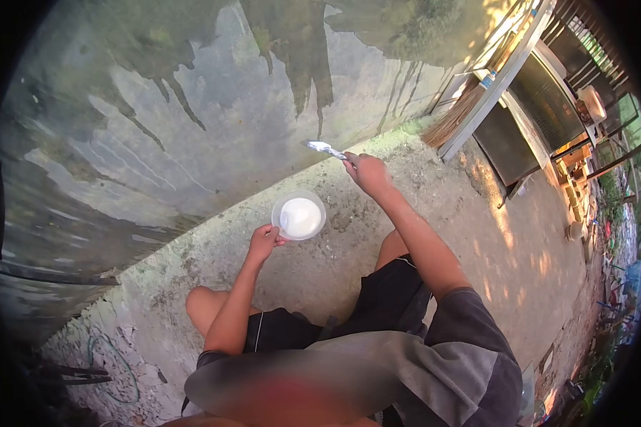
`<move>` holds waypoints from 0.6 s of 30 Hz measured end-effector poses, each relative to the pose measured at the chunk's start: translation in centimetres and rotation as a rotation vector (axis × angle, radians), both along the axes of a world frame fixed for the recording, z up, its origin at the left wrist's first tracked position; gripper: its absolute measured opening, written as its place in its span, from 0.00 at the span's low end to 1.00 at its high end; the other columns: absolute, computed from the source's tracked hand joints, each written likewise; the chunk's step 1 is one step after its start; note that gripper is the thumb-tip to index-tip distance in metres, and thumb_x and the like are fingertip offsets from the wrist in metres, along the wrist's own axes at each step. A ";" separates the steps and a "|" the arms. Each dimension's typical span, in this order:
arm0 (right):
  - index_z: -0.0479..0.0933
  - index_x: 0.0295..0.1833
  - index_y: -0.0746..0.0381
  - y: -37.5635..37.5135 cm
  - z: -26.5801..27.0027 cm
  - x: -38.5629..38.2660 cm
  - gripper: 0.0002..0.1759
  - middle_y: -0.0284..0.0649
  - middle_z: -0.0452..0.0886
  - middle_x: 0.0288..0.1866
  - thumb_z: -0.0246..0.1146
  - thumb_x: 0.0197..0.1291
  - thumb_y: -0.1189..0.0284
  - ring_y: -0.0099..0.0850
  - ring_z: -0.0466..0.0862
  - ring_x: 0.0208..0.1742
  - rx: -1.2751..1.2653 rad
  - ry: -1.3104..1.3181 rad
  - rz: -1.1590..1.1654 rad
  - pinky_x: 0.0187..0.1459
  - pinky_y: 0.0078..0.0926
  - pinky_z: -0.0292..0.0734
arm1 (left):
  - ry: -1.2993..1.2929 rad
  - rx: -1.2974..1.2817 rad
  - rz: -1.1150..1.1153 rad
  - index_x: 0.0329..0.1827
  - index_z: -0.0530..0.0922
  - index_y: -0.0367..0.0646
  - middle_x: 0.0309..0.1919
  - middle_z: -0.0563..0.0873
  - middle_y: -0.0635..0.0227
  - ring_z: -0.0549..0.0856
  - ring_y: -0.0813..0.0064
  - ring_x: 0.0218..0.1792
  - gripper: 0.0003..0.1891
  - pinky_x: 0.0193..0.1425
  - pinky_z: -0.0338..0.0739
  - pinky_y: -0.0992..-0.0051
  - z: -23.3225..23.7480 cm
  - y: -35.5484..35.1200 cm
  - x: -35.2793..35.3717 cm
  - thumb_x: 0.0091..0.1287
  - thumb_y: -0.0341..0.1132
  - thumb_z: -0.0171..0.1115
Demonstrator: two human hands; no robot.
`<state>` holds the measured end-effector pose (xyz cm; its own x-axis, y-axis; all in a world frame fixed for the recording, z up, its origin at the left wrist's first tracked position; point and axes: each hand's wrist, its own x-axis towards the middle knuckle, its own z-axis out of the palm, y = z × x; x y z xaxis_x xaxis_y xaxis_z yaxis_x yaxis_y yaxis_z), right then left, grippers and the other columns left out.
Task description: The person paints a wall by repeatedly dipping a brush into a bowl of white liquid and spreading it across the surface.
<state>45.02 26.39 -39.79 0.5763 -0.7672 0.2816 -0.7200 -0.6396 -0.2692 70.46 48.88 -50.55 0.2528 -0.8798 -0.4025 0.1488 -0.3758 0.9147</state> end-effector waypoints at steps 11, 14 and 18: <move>0.80 0.56 0.53 1.3 25.8 0.1 0.16 0.42 0.78 0.28 0.63 0.64 0.64 0.37 0.79 0.26 -0.509 -0.326 -0.005 0.30 0.32 0.74 | -0.019 -0.030 0.016 0.38 0.79 0.32 0.32 0.86 0.61 0.88 0.73 0.33 0.12 0.36 0.81 0.81 -0.7 0.3 0.3 0.71 0.32 0.52; 0.79 0.60 0.51 2.4 29.8 1.1 0.18 0.40 0.78 0.29 0.63 0.65 0.66 0.26 0.75 0.25 -0.671 -0.539 0.043 0.29 0.24 0.71 | -0.010 -0.038 0.012 0.38 0.79 0.31 0.32 0.86 0.61 0.88 0.73 0.33 0.11 0.36 0.82 0.80 -0.9 0.5 0.8 0.71 0.32 0.53; 0.77 0.59 0.64 3.4 31.1 3.8 0.18 0.37 0.78 0.29 0.62 0.64 0.74 0.27 0.76 0.26 -0.737 -0.588 0.097 0.29 0.22 0.70 | -0.017 -0.062 0.011 0.37 0.79 0.31 0.31 0.86 0.61 0.88 0.72 0.33 0.11 0.36 0.82 0.80 -0.7 0.7 1.8 0.71 0.32 0.53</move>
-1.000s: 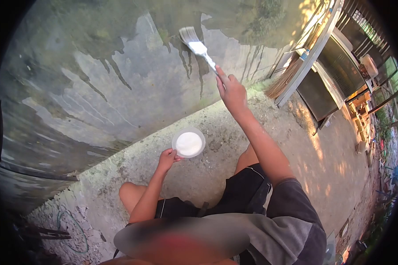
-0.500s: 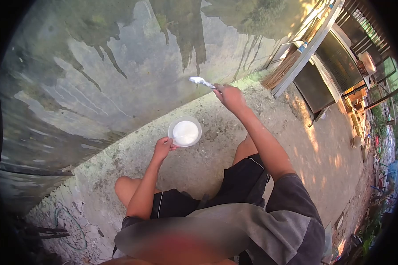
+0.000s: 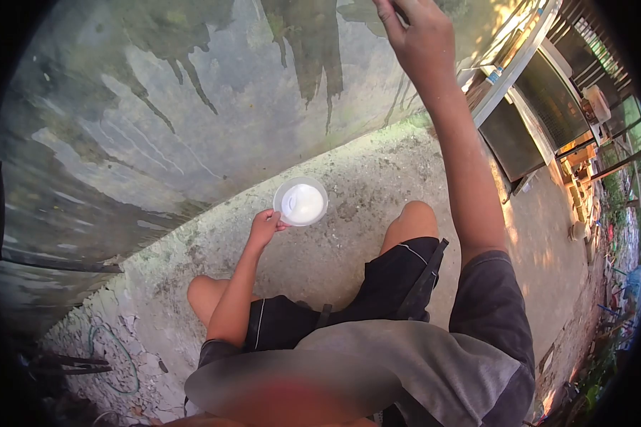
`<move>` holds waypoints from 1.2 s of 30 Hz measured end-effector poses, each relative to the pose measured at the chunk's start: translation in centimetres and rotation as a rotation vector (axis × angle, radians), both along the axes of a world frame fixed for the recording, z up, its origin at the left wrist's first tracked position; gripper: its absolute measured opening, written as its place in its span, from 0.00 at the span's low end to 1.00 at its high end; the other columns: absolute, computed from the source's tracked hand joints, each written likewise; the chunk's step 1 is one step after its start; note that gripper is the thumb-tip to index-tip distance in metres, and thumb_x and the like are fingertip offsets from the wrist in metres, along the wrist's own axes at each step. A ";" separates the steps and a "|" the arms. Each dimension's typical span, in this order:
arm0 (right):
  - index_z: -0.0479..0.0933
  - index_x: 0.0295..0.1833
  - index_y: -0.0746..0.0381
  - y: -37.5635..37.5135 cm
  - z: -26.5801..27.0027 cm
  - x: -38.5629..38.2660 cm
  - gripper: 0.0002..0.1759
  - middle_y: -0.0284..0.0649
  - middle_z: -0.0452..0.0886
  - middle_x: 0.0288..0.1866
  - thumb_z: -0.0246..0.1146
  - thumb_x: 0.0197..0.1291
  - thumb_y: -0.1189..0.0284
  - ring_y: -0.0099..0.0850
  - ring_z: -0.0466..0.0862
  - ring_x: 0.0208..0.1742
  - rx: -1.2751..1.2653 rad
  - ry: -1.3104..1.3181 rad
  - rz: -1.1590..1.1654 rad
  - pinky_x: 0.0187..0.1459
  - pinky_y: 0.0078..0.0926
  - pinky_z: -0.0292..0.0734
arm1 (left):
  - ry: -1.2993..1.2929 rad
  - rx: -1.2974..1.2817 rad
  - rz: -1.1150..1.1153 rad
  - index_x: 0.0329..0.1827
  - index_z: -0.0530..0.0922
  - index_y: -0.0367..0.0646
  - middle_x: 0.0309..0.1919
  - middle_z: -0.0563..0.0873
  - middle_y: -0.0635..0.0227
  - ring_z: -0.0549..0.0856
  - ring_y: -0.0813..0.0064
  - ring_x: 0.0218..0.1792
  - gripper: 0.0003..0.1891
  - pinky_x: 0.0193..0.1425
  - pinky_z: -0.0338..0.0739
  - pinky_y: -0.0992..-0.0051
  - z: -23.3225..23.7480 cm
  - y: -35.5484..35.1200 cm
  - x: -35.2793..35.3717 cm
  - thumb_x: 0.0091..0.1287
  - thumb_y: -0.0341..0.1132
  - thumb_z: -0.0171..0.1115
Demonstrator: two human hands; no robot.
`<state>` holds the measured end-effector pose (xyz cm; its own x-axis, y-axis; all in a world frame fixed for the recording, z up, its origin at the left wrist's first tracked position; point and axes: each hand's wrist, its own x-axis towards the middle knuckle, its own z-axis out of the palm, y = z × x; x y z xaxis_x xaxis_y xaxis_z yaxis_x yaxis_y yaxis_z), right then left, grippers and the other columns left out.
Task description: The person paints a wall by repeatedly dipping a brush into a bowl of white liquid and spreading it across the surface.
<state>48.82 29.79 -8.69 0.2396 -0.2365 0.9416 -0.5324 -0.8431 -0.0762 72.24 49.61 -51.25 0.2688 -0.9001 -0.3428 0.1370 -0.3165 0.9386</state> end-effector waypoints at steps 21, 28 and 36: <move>0.76 0.61 0.44 -1.2 -31.3 0.6 0.17 0.47 0.77 0.30 0.55 0.67 0.61 0.47 0.81 0.30 0.763 0.630 -0.054 0.34 0.44 0.78 | -0.005 0.036 0.082 0.39 0.80 0.33 0.33 0.86 0.61 0.88 0.73 0.33 0.12 0.38 0.82 0.79 1.8 1.6 3.5 0.71 0.33 0.53; 0.81 0.54 0.47 -1.5 -10.4 0.8 0.14 0.41 0.76 0.25 0.61 0.64 0.64 0.40 0.79 0.26 0.263 0.269 -0.099 0.30 0.35 0.74 | -0.021 0.009 0.038 0.39 0.80 0.33 0.32 0.86 0.62 0.88 0.74 0.33 0.12 0.37 0.82 0.81 2.0 0.6 3.0 0.72 0.33 0.53; 0.78 0.59 0.65 2.9 1.1 3.1 0.17 0.40 0.80 0.32 0.62 0.64 0.75 0.20 0.74 0.29 0.210 -0.190 0.208 0.31 0.19 0.69 | -0.014 0.001 0.038 0.40 0.80 0.32 0.33 0.86 0.62 0.88 0.74 0.33 0.11 0.35 0.82 0.81 1.7 0.0 2.5 0.71 0.33 0.53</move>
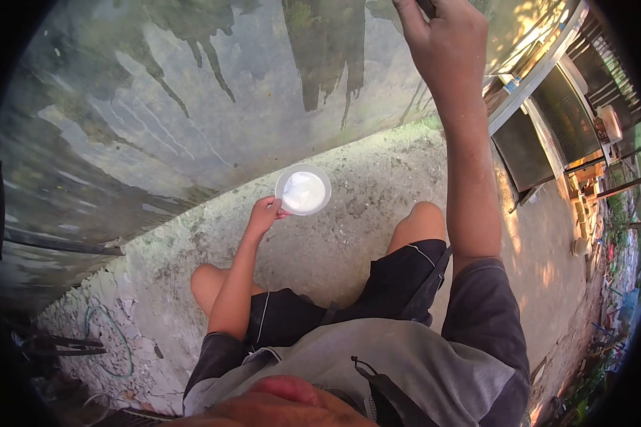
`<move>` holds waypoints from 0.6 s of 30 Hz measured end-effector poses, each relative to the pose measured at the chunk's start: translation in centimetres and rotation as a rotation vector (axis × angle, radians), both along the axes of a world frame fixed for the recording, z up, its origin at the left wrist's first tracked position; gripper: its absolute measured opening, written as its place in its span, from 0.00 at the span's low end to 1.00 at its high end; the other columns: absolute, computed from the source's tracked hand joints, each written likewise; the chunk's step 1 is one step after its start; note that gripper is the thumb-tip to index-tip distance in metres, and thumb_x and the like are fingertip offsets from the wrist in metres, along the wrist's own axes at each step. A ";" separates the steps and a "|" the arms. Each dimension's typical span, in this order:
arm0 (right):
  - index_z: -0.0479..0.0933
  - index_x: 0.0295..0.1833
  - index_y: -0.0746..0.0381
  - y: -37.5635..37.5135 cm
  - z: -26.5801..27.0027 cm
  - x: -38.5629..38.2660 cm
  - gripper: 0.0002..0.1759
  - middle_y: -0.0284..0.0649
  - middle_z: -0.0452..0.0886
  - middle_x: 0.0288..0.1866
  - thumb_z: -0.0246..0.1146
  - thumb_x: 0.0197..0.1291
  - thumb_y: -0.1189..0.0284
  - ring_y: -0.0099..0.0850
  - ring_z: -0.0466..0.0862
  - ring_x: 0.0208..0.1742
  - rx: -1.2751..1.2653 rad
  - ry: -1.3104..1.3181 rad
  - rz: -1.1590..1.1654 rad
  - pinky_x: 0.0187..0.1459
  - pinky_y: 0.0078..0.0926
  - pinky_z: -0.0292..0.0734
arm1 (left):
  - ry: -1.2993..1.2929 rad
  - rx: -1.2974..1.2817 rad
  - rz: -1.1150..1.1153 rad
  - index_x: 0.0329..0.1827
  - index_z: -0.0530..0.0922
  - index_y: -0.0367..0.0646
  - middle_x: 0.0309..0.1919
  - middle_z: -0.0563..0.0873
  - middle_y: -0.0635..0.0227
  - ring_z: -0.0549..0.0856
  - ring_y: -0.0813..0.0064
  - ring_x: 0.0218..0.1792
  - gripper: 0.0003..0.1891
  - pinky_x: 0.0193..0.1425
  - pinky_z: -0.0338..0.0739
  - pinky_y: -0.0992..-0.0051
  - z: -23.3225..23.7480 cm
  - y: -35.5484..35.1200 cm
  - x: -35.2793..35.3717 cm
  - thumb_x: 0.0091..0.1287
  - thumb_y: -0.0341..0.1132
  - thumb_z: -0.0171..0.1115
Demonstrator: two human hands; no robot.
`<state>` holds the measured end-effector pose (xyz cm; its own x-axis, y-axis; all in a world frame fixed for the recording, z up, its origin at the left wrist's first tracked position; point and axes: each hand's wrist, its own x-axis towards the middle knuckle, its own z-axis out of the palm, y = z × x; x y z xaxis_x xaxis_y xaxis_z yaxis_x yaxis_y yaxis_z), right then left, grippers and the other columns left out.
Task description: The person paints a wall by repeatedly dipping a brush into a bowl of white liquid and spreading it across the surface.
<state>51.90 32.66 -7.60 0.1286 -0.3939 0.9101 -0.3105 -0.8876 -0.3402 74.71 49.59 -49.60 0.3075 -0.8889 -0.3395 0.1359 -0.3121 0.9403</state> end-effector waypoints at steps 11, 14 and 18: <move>0.70 0.68 0.40 -1.7 -28.2 3.8 0.26 0.40 0.69 0.24 0.62 0.63 0.67 0.40 0.76 0.21 0.220 0.400 -0.223 0.25 0.39 0.73 | -0.025 0.007 0.028 0.39 0.80 0.32 0.31 0.85 0.63 0.88 0.73 0.33 0.10 0.35 0.82 0.81 0.5 1.2 1.0 0.70 0.32 0.55; 0.71 0.67 0.42 0.8 -35.2 1.7 0.24 0.43 0.72 0.26 0.58 0.66 0.64 0.43 0.78 0.24 0.405 0.610 -0.224 0.27 0.41 0.75 | -0.027 -0.018 0.043 0.38 0.80 0.32 0.31 0.86 0.63 0.88 0.73 0.33 0.10 0.35 0.82 0.81 1.0 1.7 1.2 0.70 0.32 0.55; 0.74 0.62 0.48 0.1 -38.6 0.3 0.19 0.48 0.77 0.31 0.54 0.68 0.61 0.48 0.82 0.32 0.564 0.911 -0.112 0.35 0.45 0.78 | 0.006 0.015 0.049 0.38 0.80 0.33 0.31 0.86 0.63 0.88 0.73 0.33 0.10 0.35 0.81 0.80 1.2 1.7 1.1 0.70 0.32 0.55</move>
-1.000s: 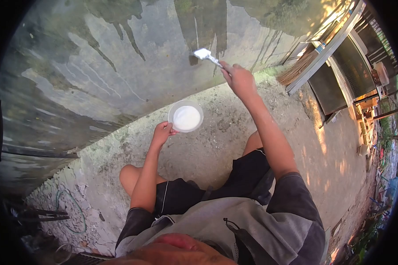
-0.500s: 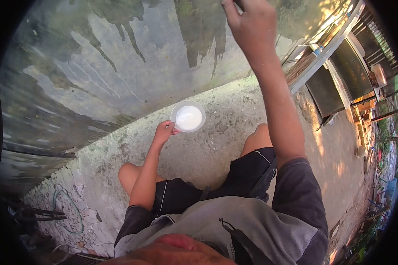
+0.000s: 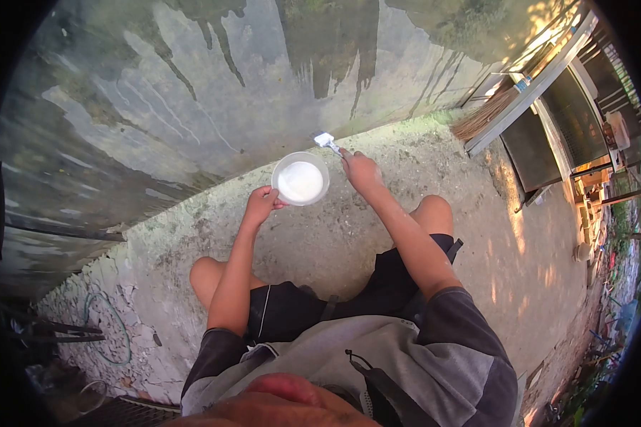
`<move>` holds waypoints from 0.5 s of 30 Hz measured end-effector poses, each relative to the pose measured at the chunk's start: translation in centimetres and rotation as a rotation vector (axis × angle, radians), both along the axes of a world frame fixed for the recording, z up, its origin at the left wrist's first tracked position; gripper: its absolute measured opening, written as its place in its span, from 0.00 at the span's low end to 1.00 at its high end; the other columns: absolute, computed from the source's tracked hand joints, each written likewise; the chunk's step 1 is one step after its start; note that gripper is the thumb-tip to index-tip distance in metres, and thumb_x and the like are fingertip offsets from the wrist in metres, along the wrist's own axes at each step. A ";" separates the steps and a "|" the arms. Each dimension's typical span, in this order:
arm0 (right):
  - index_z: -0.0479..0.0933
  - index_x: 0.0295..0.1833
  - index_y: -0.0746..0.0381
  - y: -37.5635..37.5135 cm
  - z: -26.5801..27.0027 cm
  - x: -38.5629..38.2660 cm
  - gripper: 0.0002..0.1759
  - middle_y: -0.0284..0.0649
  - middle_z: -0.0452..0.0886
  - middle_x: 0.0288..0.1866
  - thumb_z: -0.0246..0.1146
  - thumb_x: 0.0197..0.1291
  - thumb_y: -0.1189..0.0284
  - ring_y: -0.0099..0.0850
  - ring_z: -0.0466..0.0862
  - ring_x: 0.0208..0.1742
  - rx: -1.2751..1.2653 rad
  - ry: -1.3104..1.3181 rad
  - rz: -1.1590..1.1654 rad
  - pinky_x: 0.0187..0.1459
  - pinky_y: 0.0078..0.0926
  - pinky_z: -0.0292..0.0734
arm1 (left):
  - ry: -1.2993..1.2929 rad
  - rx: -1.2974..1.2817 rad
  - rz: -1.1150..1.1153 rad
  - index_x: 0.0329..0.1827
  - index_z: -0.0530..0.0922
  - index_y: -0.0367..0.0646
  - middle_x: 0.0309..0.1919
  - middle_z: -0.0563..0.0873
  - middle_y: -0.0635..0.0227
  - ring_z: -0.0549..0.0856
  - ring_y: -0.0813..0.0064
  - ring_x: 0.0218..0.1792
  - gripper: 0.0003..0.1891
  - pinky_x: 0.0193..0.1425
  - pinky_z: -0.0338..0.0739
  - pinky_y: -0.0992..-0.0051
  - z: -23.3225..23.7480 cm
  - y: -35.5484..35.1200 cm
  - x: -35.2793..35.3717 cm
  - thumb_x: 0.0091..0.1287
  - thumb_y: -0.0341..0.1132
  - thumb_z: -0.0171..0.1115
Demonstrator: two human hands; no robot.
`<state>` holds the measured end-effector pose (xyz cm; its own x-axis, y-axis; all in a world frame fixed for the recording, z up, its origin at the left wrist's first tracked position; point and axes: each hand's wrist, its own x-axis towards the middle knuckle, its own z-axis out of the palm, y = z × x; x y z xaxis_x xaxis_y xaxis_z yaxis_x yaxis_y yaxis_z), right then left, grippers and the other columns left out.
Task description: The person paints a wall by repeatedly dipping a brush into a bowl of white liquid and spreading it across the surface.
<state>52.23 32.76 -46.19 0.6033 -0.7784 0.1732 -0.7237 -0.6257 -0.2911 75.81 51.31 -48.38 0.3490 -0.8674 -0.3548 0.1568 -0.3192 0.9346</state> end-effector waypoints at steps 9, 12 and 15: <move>0.80 0.57 0.51 -2.4 25.5 1.1 0.16 0.47 0.81 0.34 0.58 0.66 0.63 0.46 0.81 0.31 -0.382 -0.332 0.084 0.35 0.40 0.77 | -0.035 -0.006 -0.021 0.37 0.79 0.33 0.31 0.85 0.64 0.88 0.74 0.32 0.10 0.35 0.80 0.81 0.9 -0.4 -0.4 0.70 0.32 0.55; 0.82 0.53 0.57 -1.0 33.2 0.0 0.14 0.44 0.85 0.35 0.64 0.64 0.65 0.29 0.83 0.31 -0.598 -0.572 0.064 0.33 0.24 0.75 | -0.033 0.001 -0.039 0.37 0.79 0.33 0.32 0.85 0.63 0.88 0.73 0.33 0.10 0.35 0.81 0.80 0.6 -0.8 -0.7 0.70 0.32 0.55; 0.78 0.60 0.59 2.5 37.9 0.3 0.17 0.46 0.85 0.47 0.60 0.66 0.73 0.37 0.83 0.33 -0.390 -0.848 0.018 0.36 0.25 0.75 | -0.018 0.029 -0.034 0.41 0.80 0.34 0.33 0.85 0.63 0.89 0.71 0.34 0.09 0.38 0.83 0.80 -0.2 -1.1 -0.6 0.70 0.32 0.56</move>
<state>52.49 35.21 -8.32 0.1666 -0.5643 0.8086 -0.3550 -0.7994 -0.4847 75.25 50.21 -48.61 0.3263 -0.8683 -0.3737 0.1288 -0.3508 0.9276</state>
